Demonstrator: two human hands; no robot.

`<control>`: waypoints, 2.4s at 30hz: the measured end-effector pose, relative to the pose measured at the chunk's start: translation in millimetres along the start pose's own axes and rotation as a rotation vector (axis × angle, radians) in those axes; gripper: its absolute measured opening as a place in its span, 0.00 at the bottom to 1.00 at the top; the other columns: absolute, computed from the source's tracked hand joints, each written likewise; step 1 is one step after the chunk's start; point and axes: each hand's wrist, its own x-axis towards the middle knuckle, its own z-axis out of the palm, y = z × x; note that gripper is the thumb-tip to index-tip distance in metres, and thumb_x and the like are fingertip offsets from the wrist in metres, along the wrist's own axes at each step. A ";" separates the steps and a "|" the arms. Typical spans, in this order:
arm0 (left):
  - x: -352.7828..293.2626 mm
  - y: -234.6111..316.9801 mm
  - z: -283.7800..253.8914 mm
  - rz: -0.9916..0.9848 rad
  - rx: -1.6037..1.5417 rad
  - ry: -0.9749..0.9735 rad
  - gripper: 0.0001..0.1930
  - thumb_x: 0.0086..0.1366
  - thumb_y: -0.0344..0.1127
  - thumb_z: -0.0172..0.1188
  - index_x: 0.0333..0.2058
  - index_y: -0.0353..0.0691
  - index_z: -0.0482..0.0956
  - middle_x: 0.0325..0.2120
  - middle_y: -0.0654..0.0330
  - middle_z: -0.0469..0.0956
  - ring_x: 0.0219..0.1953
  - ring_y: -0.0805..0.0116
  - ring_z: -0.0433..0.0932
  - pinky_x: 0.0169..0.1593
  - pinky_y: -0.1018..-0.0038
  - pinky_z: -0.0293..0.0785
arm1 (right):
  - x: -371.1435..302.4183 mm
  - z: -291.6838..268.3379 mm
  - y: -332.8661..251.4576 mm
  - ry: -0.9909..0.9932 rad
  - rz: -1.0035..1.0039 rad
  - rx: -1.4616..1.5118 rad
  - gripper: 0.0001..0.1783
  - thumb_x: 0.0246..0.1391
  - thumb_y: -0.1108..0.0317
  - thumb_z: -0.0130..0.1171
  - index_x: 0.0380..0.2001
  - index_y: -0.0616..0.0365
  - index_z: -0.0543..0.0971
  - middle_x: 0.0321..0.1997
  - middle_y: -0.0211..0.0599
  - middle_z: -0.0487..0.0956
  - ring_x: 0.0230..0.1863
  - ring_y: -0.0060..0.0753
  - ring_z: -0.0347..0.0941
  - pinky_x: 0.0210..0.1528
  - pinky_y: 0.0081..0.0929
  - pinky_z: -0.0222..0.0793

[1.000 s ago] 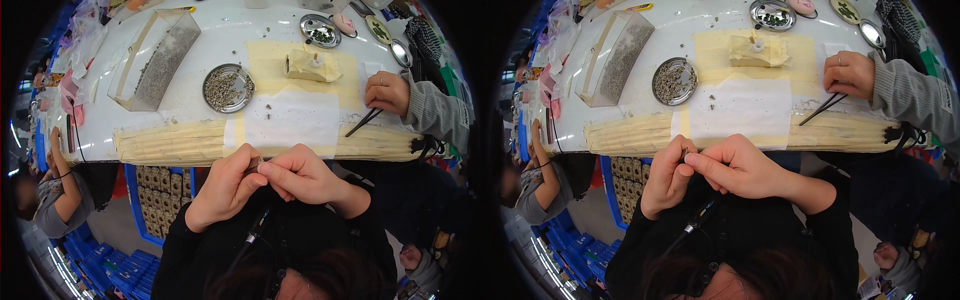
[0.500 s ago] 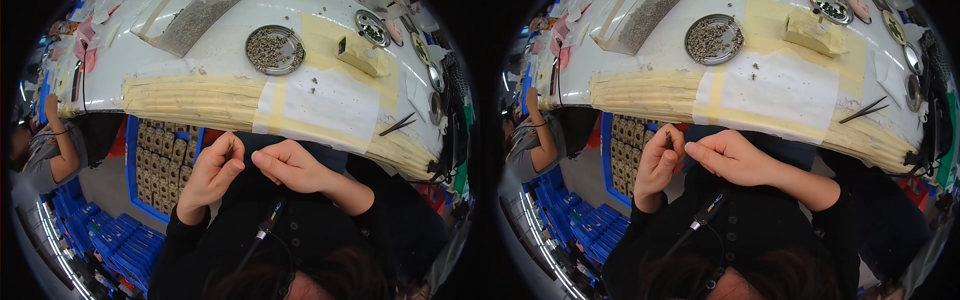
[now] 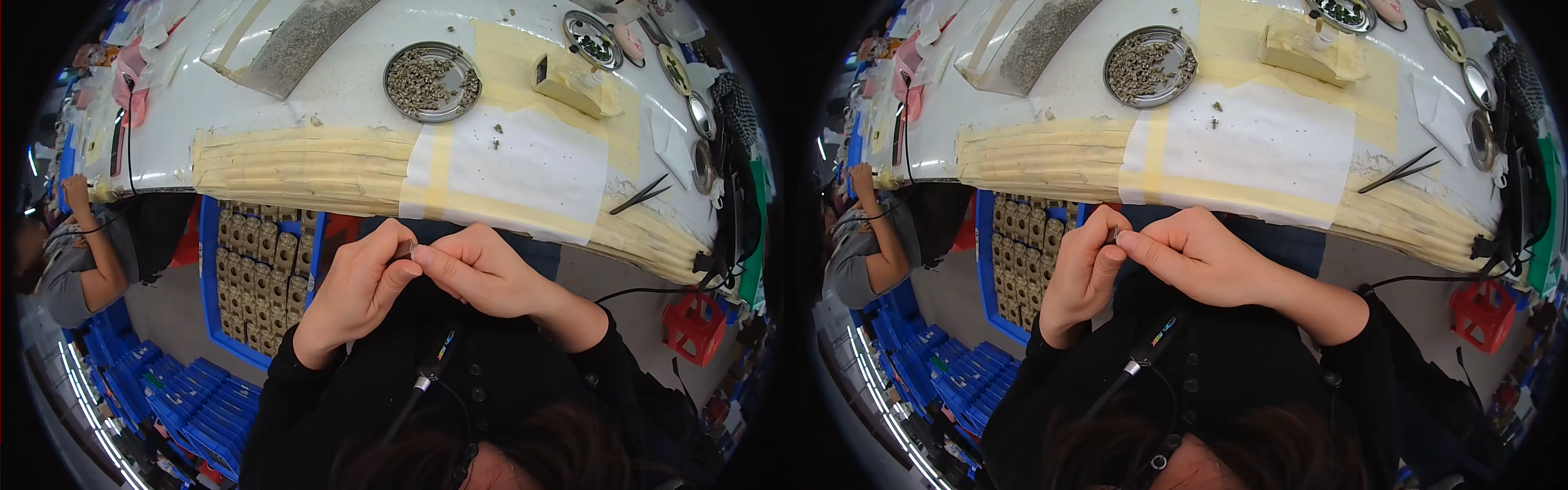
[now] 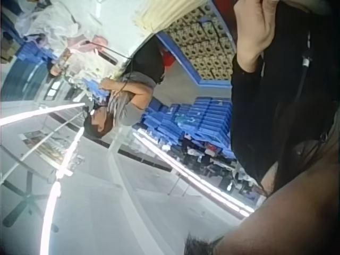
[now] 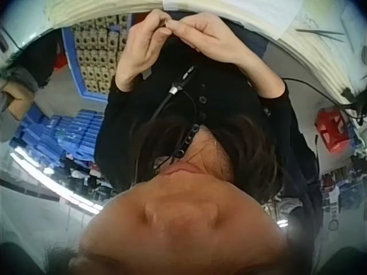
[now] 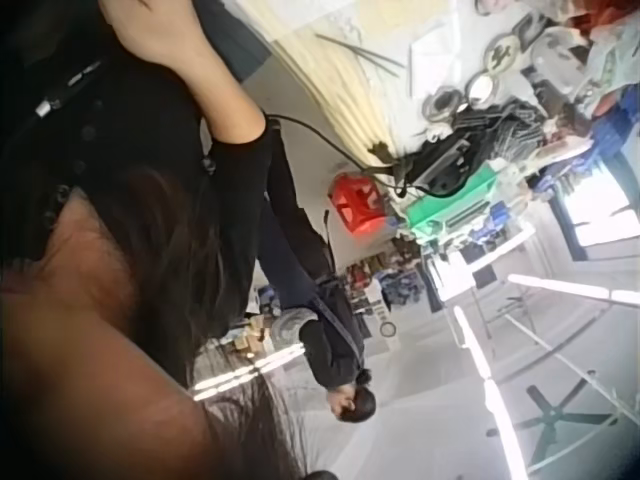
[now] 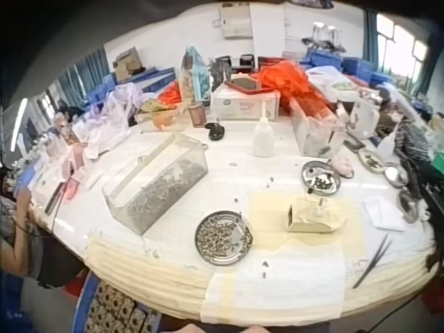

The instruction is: Assembling small toy components at a workbench using hands and tweezers.

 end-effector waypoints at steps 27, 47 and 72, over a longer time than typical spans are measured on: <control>9.2 4.0 13.4 0.017 -0.003 0.065 0.22 0.65 0.51 0.48 0.27 0.34 0.65 0.17 0.56 0.64 0.18 0.63 0.63 0.24 0.74 0.62 | -8.9 -6.6 -5.8 0.034 -0.018 0.009 0.26 0.63 0.57 0.45 0.14 0.62 0.66 0.13 0.18 0.57 0.18 0.10 0.48 0.17 0.17 0.47; 19.5 -1.0 20.5 0.138 0.028 0.108 0.23 0.64 0.52 0.49 0.24 0.34 0.66 0.17 0.56 0.63 0.17 0.60 0.64 0.22 0.72 0.61 | -13.5 -8.5 -9.5 0.013 -0.003 0.160 0.26 0.63 0.56 0.44 0.12 0.57 0.64 0.12 0.18 0.59 0.16 0.10 0.50 0.17 0.16 0.47; 15.5 0.3 18.7 0.061 0.028 0.043 0.23 0.65 0.52 0.48 0.27 0.34 0.65 0.17 0.54 0.64 0.18 0.58 0.64 0.23 0.72 0.62 | -15.3 -6.3 -8.7 0.031 -0.005 0.114 0.26 0.64 0.57 0.42 0.13 0.58 0.63 0.13 0.19 0.57 0.18 0.12 0.48 0.18 0.17 0.46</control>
